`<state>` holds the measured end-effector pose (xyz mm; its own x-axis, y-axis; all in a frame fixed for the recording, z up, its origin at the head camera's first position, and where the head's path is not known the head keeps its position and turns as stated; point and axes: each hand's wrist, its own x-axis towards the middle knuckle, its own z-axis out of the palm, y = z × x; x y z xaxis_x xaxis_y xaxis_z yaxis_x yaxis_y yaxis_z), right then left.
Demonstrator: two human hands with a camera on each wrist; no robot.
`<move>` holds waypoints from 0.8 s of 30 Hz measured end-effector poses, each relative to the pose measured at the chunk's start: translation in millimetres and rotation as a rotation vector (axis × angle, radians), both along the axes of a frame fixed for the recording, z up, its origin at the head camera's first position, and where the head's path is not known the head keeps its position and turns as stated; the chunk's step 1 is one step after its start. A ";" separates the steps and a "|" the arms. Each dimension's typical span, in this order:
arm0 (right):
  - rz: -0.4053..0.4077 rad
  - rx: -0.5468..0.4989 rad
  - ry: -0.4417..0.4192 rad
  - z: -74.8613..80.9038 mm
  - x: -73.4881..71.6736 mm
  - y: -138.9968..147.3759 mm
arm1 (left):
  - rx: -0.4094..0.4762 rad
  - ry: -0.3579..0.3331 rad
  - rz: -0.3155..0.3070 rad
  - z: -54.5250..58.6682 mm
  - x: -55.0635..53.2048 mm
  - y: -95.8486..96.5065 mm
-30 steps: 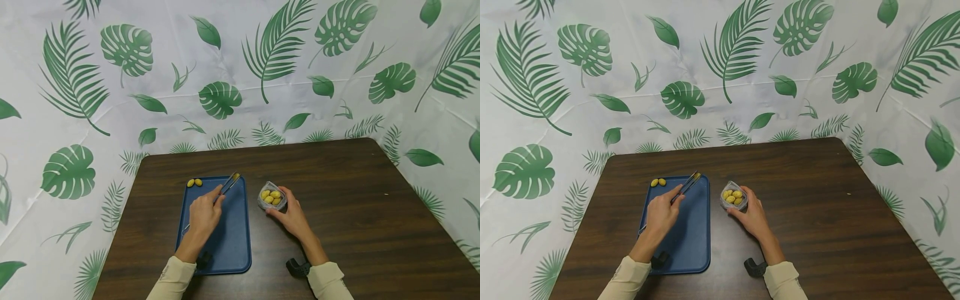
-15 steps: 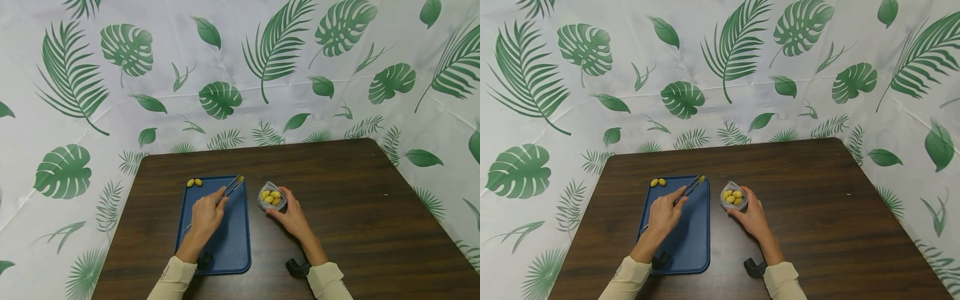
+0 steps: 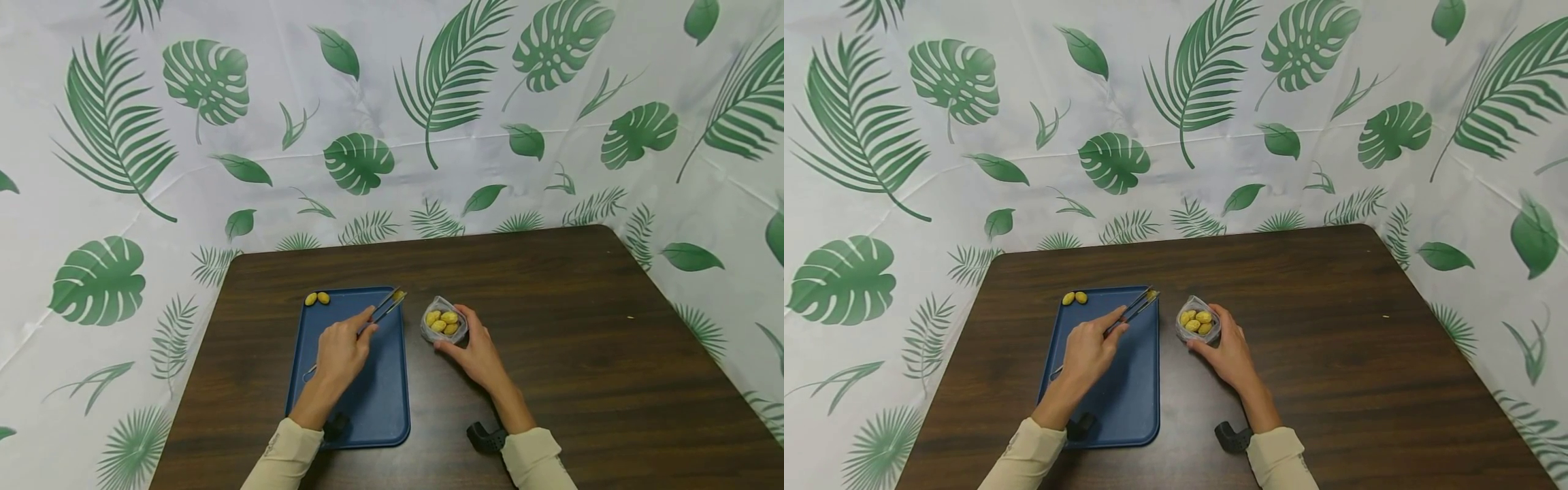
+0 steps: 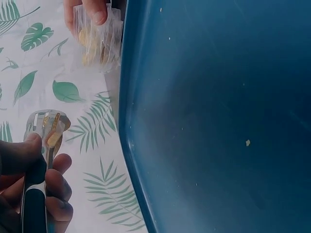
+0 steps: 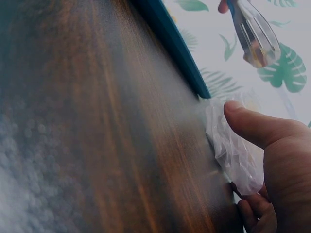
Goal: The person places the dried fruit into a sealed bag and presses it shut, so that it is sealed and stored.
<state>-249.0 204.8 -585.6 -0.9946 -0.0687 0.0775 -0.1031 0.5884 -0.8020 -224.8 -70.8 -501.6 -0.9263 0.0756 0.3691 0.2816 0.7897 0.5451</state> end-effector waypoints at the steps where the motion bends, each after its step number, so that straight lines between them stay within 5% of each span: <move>1: 0.000 0.001 0.001 0.0 0.0 0.0 | 0.001 -0.003 -0.002 -0.1 0.0 0.4; 24: 0.002 -0.016 -0.019 -0.5 -0.4 0.1 | -0.034 0.019 -0.057 -7.0 2.6 11.8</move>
<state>-249.4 204.8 -586.1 -0.9958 -0.0697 0.0596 -0.0890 0.5753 -0.8131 -222.2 -59.0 -508.6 -0.9131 0.1413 0.3826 0.3369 0.7901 0.5122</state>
